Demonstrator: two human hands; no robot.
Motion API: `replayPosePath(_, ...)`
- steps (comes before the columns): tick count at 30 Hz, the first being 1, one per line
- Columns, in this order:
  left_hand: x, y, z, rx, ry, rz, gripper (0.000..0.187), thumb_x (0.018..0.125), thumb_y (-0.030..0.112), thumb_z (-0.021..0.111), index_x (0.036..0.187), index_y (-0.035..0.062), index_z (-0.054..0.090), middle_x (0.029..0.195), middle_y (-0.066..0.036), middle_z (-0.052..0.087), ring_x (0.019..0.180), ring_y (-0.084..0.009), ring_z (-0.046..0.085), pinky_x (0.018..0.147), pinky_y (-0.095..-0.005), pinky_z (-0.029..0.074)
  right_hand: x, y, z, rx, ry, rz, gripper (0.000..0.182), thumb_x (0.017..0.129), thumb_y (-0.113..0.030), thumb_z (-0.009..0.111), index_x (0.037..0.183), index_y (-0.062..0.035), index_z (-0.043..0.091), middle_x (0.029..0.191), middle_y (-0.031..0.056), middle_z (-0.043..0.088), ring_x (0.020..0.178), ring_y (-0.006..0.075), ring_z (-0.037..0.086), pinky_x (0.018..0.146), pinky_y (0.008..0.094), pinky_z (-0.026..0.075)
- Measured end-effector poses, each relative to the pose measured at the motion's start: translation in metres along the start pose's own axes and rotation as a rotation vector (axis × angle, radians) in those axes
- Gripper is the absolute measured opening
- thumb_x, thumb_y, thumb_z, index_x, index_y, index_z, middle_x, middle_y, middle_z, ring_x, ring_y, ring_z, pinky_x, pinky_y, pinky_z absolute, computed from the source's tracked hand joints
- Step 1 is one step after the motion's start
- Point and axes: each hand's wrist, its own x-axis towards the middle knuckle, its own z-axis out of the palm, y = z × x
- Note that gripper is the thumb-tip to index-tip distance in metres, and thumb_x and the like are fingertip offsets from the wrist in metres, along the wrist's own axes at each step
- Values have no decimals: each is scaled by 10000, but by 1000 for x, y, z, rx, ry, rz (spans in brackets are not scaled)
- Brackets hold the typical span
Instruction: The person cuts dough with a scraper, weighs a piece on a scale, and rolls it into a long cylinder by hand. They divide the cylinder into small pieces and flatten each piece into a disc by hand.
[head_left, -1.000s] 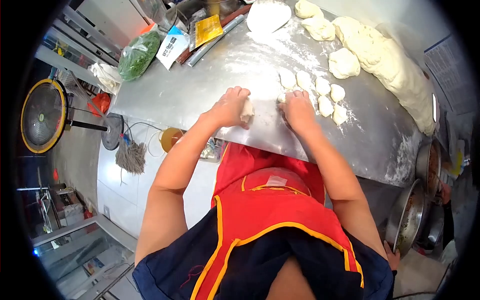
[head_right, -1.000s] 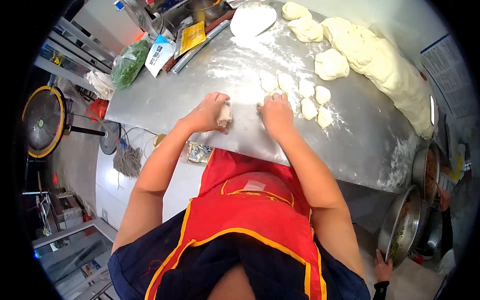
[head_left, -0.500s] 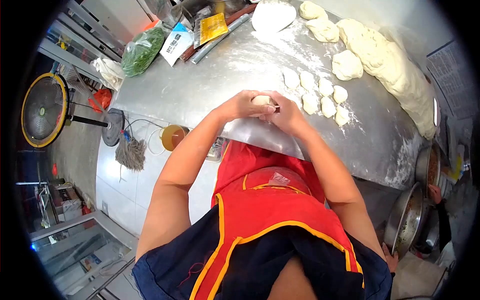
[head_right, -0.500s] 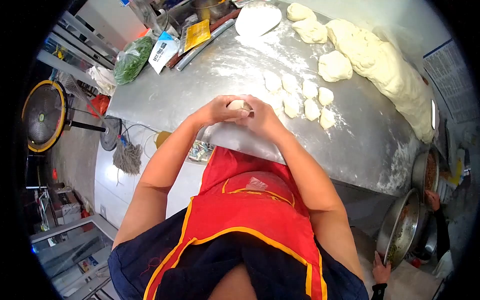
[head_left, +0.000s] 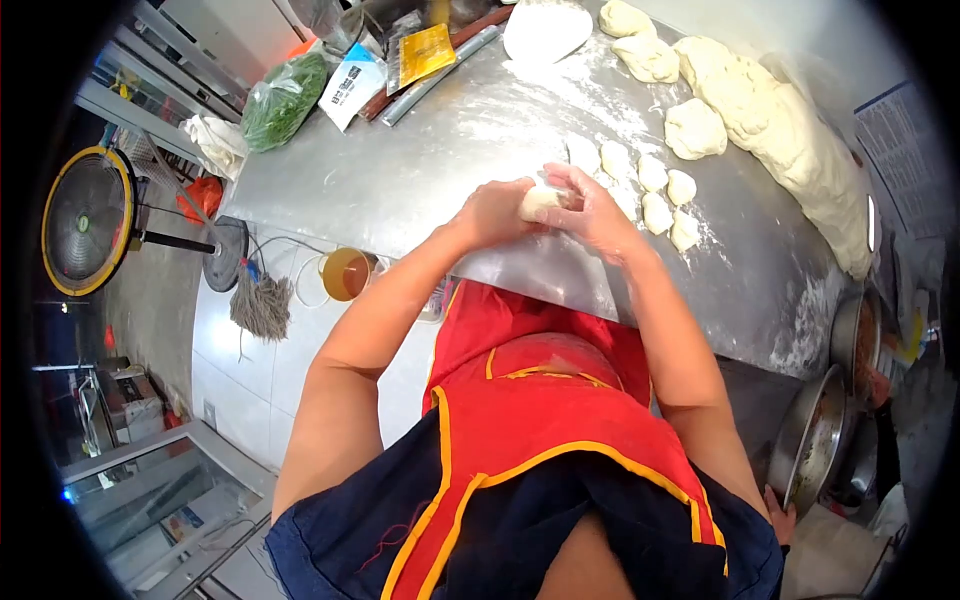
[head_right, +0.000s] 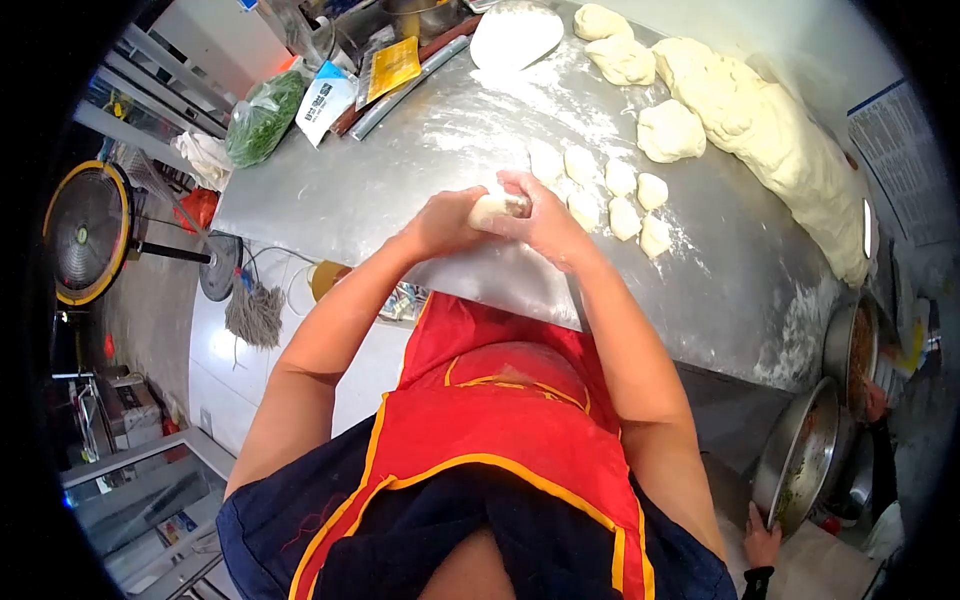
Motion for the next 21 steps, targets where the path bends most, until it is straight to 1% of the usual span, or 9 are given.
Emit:
replayPosePath(2, 2, 1, 7, -37, 28, 64, 488, 679, 360, 795, 1005, 59, 593, 957, -171, 687, 889, -377, 656, 774, -446, 524, 3, 1, 1, -118, -6, -3, 473, 797, -92, 715, 1232, 3, 557, 1017, 97, 650, 922, 149, 620, 810, 282, 498)
replayPosePath(4, 0, 5, 5, -9, 19, -33, 499, 668, 373, 799, 983, 45, 594, 941, -179, 687, 880, -379, 658, 766, -448, 526, 7, 8, 1, -185, -41, -1, 457, 790, -112, 721, 1207, 4, 574, 989, 91, 657, 883, 137, 623, 777, 279, 504)
replayPosePath(5, -1, 7, 5, 5, 14, -81, 505, 662, 380, 800, 971, 37, 594, 933, -182, 687, 876, -379, 659, 762, -449, 527, 7, 12, 2, -176, -14, 13, 442, 784, -118, 724, 1188, 0, 586, 970, 87, 660, 865, 133, 625, 761, 277, 505)
replayPosePath(8, -3, 8, 4, 38, 56, -12, 539, 686, 399, 791, 978, 4, 570, 899, -242, 666, 871, -409, 647, 731, -469, 505, 5, 14, 10, -173, 57, 31, 397, 765, -131, 727, 1127, -10, 617, 917, 78, 669, 820, 127, 629, 722, 277, 509)
replayPosePath(11, -6, 13, 3, 130, 91, 18, 420, 711, 336, 749, 954, 28, 600, 887, -221, 674, 846, -398, 652, 721, -463, 512, 3, 13, 16, -235, 115, 4, 355, 752, -129, 723, 1073, -10, 630, 885, 79, 673, 806, 132, 631, 712, 284, 511)
replayPosePath(14, -3, 7, 10, 270, 146, 46, 265, 747, 283, 681, 870, 52, 641, 852, -190, 682, 799, -376, 661, 687, -449, 521, 1, 11, 20, -301, 157, -4, 329, 745, -125, 715, 1041, -9, 633, 872, 85, 679, 799, 138, 632, 710, 291, 512)
replayPosePath(16, -4, 9, 12, 335, 168, 35, 183, 733, 231, 644, 829, 79, 674, 811, -158, 690, 751, -339, 677, 660, -430, 537, -1, 6, 21, -323, 166, -3, 315, 736, -121, 708, 1024, -16, 636, 866, 88, 682, 789, 142, 632, 704, 296, 511)
replayPosePath(17, -4, 10, 13, 367, 179, 30, 154, 725, 205, 625, 808, 92, 690, 791, -142, 693, 727, -321, 685, 646, -420, 544, -1, 4, 21, -351, 182, -7, 304, 729, -120, 704, 1009, -19, 641, 856, 90, 681, 780, 143, 630, 698, 298, 510)
replayPosePath(21, -4, 26, 7, 483, 77, -91, 141, 728, 224, 629, 759, 107, 702, 770, -128, 698, 708, -298, 690, 628, -405, 544, 0, 0, 26, -403, 247, 16, 272, 704, -114, 690, 961, -30, 659, 808, 97, 676, 742, 156, 626, 680, 308, 505)
